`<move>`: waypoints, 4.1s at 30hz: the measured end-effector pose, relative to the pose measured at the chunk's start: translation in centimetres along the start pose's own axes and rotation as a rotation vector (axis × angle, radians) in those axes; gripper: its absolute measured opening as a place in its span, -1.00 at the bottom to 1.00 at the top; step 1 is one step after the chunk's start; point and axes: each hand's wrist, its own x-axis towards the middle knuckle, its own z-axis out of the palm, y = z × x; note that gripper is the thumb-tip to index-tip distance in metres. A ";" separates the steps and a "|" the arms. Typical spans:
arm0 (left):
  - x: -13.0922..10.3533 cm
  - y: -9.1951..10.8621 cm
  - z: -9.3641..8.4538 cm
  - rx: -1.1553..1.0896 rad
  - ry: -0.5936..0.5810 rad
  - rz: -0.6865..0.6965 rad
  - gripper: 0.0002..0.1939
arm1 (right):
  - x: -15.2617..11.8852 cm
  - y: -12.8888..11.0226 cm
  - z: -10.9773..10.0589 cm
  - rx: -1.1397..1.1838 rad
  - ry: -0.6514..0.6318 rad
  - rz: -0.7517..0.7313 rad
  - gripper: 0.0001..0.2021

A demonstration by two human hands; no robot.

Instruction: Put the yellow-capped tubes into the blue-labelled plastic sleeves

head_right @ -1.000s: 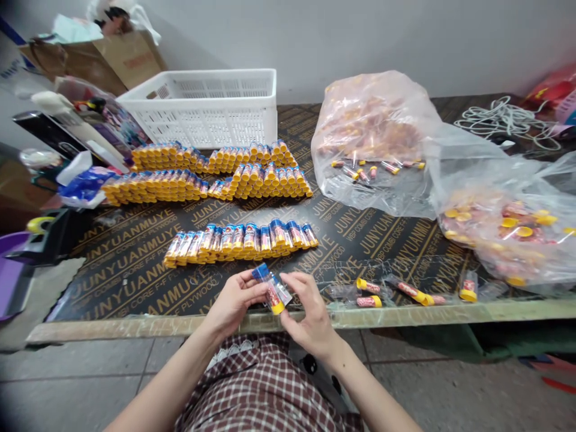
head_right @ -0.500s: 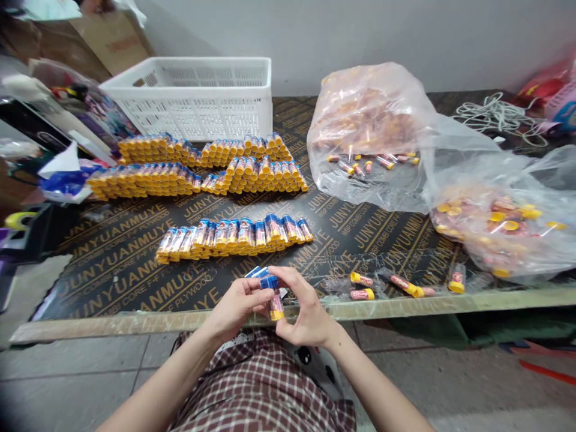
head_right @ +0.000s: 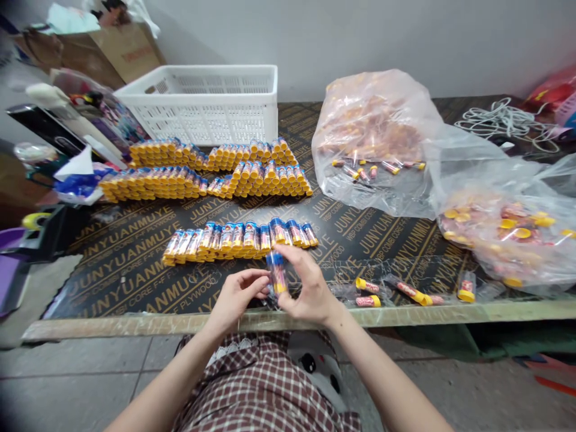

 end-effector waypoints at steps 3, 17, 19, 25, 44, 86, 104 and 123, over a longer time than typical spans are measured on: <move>0.8 -0.5 -1.2 0.603 0.177 0.202 -0.76 | 4.4 1.5 -0.2 -0.174 0.006 0.010 -0.24; 1.4 -2.5 -2.2 0.953 0.095 0.260 -0.84 | 3.8 1.4 -5.3 -0.703 -0.252 0.296 -0.35; 1.3 -2.4 -2.1 0.942 0.108 0.283 -0.87 | 1.1 1.9 -7.8 -0.865 -0.501 0.514 -0.51; 1.1 -1.7 -1.4 0.614 0.193 0.274 -0.87 | -4.2 5.6 -9.9 -0.874 -0.639 0.602 -0.69; 1.0 -0.6 -1.4 -0.630 0.242 -0.205 -0.72 | -2.9 1.4 -1.2 0.254 0.289 0.538 -0.82; -1.6 0.5 0.6 -0.402 -0.199 -0.212 -0.73 | -3.9 -1.5 1.8 0.237 -0.095 0.132 -0.17; -1.7 0.5 0.9 -0.414 -0.189 -0.211 -0.72 | -3.8 -2.0 2.8 0.339 -0.038 0.189 -0.19; 3.7 5.3 -13.8 0.900 0.729 0.208 -0.64 | -13.7 12.9 -12.4 -0.516 -0.291 0.495 -0.70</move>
